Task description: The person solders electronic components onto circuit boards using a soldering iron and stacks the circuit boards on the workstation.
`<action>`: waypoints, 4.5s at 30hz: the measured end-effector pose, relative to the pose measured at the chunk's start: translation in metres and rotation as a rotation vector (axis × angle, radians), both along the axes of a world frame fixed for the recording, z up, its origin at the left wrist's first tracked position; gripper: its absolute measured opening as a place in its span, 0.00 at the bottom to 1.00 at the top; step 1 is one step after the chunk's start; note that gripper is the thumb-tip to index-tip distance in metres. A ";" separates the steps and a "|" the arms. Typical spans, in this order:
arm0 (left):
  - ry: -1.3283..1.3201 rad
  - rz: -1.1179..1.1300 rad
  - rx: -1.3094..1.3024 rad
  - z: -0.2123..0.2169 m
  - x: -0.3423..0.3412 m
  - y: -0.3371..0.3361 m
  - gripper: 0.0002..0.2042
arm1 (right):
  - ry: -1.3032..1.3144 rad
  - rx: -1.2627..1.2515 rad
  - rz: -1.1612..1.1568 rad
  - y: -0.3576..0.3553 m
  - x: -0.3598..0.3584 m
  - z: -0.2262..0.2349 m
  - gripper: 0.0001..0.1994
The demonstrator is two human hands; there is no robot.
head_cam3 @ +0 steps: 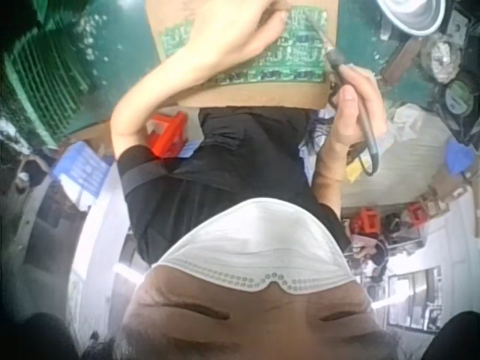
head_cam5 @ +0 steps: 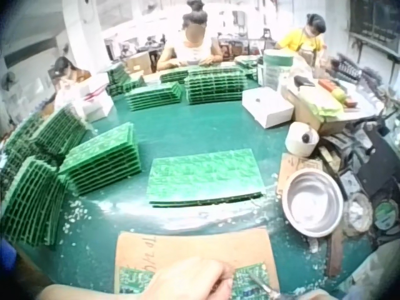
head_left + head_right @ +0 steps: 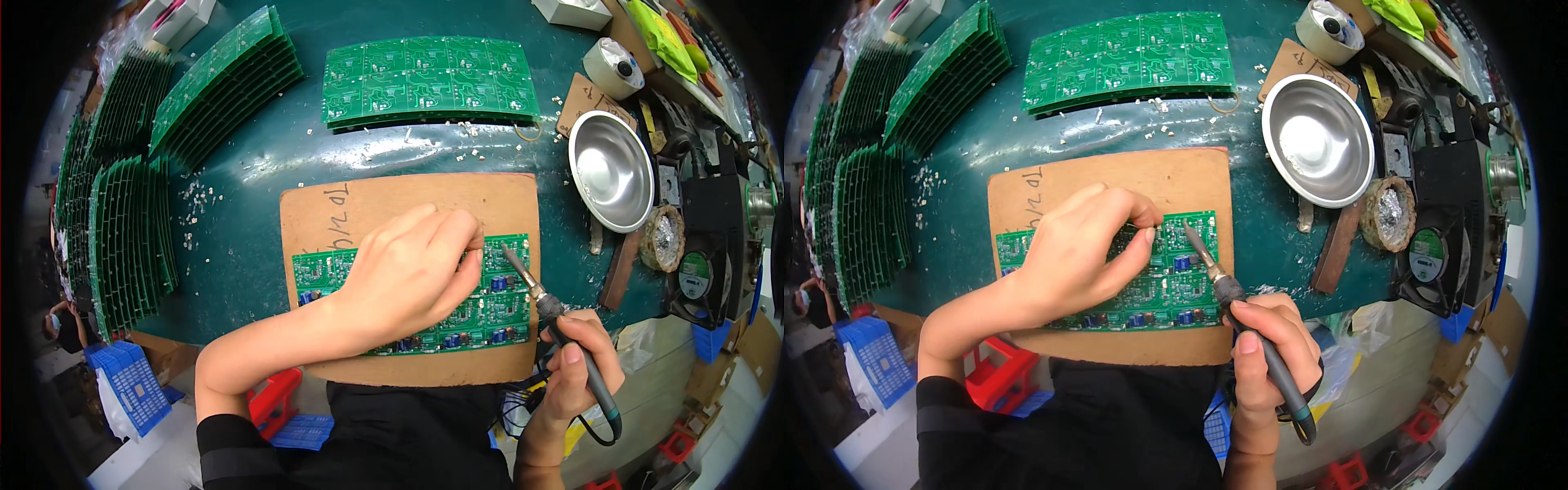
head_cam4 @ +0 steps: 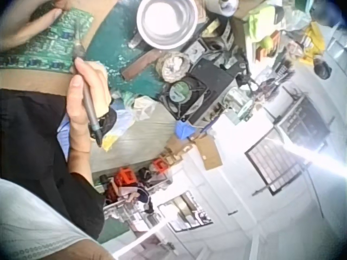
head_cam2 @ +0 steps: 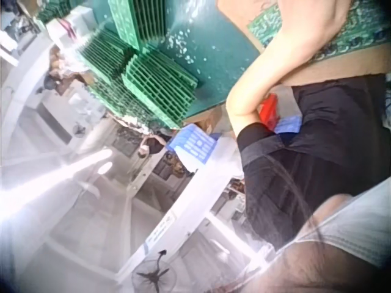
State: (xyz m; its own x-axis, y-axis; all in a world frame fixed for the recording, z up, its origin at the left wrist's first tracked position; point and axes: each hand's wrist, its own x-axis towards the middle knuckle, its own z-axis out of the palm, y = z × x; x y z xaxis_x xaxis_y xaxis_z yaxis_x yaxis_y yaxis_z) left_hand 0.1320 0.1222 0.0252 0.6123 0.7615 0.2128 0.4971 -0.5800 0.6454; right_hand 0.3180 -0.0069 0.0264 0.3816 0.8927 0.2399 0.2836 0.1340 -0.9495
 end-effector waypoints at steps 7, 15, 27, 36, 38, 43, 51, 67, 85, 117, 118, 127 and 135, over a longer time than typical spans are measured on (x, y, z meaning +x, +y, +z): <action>0.026 0.007 0.057 -0.001 0.002 0.002 0.07 | 0.067 -0.063 0.028 0.006 0.000 0.005 0.13; 0.013 -0.024 0.198 -0.002 0.008 0.001 0.08 | 0.011 -0.028 -0.056 0.001 0.014 0.005 0.13; -0.026 -0.037 0.057 0.013 -0.004 -0.007 0.08 | -0.203 0.170 -0.312 -0.040 0.052 -0.008 0.13; -0.009 -0.080 0.161 0.004 -0.009 -0.046 0.11 | 0.036 0.104 -0.046 -0.048 -0.003 -0.003 0.13; -0.014 -0.084 0.204 0.003 -0.003 -0.046 0.11 | 0.058 0.099 -0.038 -0.046 -0.005 -0.003 0.12; -0.015 -0.058 0.253 -0.006 0.003 -0.043 0.11 | 0.101 0.068 -0.026 -0.042 -0.007 -0.004 0.11; 0.018 -0.103 0.260 -0.002 0.003 -0.041 0.10 | 0.137 0.030 0.009 -0.039 -0.006 -0.003 0.11; -0.085 -0.059 0.089 0.011 -0.017 -0.044 0.08 | 0.075 0.095 -0.044 -0.045 -0.019 0.005 0.13; -0.023 0.002 0.143 0.002 -0.040 -0.047 0.08 | 0.086 -0.063 0.103 -0.037 -0.042 0.004 0.11; -0.015 0.129 -0.015 0.011 -0.092 -0.063 0.08 | -0.023 -0.032 0.233 -0.042 -0.060 0.008 0.09; -0.010 0.126 -0.012 0.008 -0.092 -0.063 0.08 | -0.025 -0.034 0.234 -0.042 -0.061 0.007 0.09; 0.004 0.137 0.119 0.000 -0.082 -0.059 0.08 | -0.012 -0.108 0.239 -0.037 -0.068 0.004 0.09; 0.052 0.107 0.183 0.001 -0.079 -0.059 0.08 | -0.020 -0.054 0.244 -0.038 -0.068 0.004 0.09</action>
State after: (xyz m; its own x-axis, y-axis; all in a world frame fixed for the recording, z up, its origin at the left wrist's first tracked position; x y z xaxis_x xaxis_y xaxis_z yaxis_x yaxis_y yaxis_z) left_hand 0.0525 0.0634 0.0262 0.5439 0.7741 0.3240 0.5919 -0.6276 0.5058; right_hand 0.2499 -0.0446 0.0303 0.1488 0.9695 0.1948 0.2680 0.1501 -0.9517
